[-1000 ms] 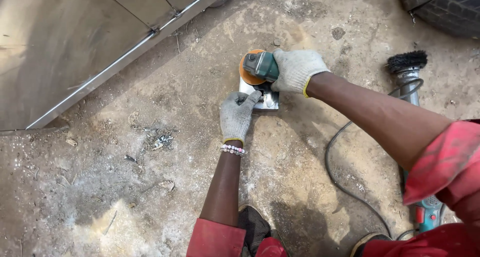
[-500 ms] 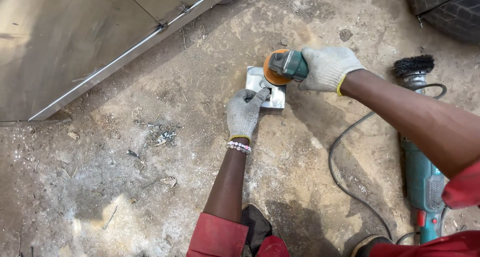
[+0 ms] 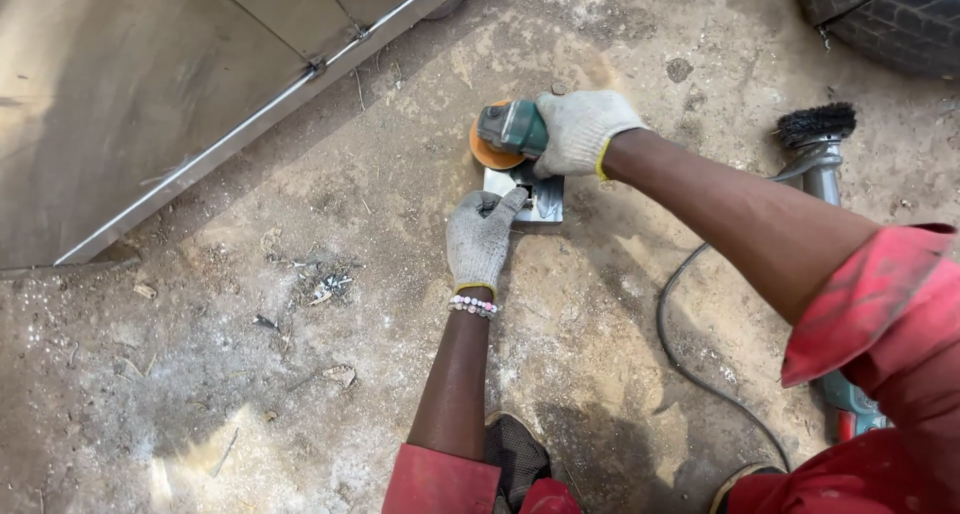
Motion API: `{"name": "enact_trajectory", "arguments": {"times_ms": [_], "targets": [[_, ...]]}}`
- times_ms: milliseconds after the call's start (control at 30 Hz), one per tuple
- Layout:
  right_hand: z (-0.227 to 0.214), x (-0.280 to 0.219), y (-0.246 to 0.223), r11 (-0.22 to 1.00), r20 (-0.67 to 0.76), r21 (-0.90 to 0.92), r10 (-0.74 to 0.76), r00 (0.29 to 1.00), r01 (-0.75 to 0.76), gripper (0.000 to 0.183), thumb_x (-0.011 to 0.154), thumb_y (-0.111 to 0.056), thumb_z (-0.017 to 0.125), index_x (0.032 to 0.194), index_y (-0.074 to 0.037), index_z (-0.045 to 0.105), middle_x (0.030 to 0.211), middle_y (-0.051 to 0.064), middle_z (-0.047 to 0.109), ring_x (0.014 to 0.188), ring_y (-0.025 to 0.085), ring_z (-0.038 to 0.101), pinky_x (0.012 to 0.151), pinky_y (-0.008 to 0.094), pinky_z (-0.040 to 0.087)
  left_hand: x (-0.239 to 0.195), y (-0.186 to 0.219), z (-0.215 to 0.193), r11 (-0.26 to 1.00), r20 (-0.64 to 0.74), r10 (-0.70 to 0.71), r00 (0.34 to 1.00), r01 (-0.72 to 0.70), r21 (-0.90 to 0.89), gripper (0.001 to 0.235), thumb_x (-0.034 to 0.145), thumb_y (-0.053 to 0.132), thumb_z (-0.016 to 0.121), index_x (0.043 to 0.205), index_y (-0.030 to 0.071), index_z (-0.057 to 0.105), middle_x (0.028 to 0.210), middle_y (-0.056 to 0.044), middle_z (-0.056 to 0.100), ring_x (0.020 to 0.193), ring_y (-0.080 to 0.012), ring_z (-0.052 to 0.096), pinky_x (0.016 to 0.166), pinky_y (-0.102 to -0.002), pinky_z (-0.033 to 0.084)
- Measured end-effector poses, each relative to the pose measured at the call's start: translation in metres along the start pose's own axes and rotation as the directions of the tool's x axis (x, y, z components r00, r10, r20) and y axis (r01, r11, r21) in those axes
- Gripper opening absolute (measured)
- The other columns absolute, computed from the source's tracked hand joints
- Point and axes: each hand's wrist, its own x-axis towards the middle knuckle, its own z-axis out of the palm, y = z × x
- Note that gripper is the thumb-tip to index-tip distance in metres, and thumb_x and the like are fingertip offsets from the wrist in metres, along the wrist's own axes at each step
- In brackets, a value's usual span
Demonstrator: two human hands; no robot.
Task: Polishing the surfaces of a small metal component using a handheld angle grinder
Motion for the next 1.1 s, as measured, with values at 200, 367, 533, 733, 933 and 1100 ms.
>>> {"name": "enact_trajectory", "arguments": {"times_ms": [200,367,533,733,933,1100], "targets": [[0.03,-0.016,0.053,0.998,0.054,-0.023,0.056,0.997,-0.055,0.088,0.089,-0.073,0.092,0.157,-0.02,0.076,0.134,0.017,0.093,0.135,0.043,0.09,0.11,0.06,0.069,0.004,0.002,0.008,0.999,0.004,-0.009,1.0,0.009,0.031,0.069,0.096,0.077,0.093,0.123,0.014,0.09,0.12,-0.019,0.092,0.135,-0.0478,0.085,0.115,-0.062,0.067],[0.016,-0.072,0.068,0.996,0.076,-0.052,0.07,0.995,-0.066,0.091,0.088,-0.078,0.093,0.154,-0.018,0.076,0.13,0.018,0.094,0.135,0.045,0.09,0.113,0.062,0.07,0.005,-0.002,0.011,1.0,0.0,-0.029,1.0,0.029,0.009,0.072,0.096,0.079,0.093,0.127,0.015,0.09,0.125,-0.018,0.091,0.138,-0.0471,0.084,0.117,-0.061,0.066],[0.035,-0.096,0.08,0.992,0.086,-0.116,0.054,0.995,-0.044,0.088,0.085,-0.081,0.093,0.15,-0.025,0.075,0.123,0.012,0.095,0.131,0.042,0.092,0.11,0.061,0.073,0.003,0.0,0.012,1.0,-0.017,-0.012,1.0,0.012,-0.019,0.07,0.1,0.076,0.091,0.129,0.012,0.09,0.123,-0.022,0.089,0.137,-0.0498,0.084,0.115,-0.062,0.066],[0.049,-0.125,0.073,0.993,0.099,-0.11,-0.024,0.995,0.035,0.084,0.087,-0.082,0.092,0.148,-0.028,0.069,0.126,0.012,0.094,0.134,0.041,0.091,0.111,0.064,0.073,-0.009,0.015,0.008,1.0,-0.029,-0.006,1.0,0.006,0.025,0.074,0.103,0.077,0.087,0.135,0.011,0.087,0.129,-0.026,0.087,0.143,-0.0539,0.08,0.119,-0.065,0.064],[0.007,-0.163,0.064,0.987,0.232,-0.16,0.069,0.97,-0.032,0.087,0.081,-0.083,0.096,0.151,-0.037,0.072,0.133,0.01,0.097,0.142,0.039,0.089,0.119,0.06,0.071,-0.014,0.052,-0.028,0.973,0.143,0.09,0.986,-0.118,0.199,0.073,0.112,0.075,0.074,0.175,0.038,0.069,0.152,-0.024,0.085,0.157,-0.0491,0.073,0.135,-0.064,0.056],[-0.014,-0.175,0.078,0.979,0.317,-0.111,0.198,0.928,-0.171,0.086,0.084,-0.082,0.089,0.145,-0.024,0.075,0.138,0.012,0.094,0.125,0.043,0.091,0.102,0.056,0.068,0.038,0.032,-0.011,0.628,0.403,0.323,0.856,-0.512,0.586,0.043,0.11,0.062,0.065,0.137,0.035,0.085,0.124,-0.007,0.092,0.109,-0.0366,0.086,0.084,-0.055,0.062]]}}
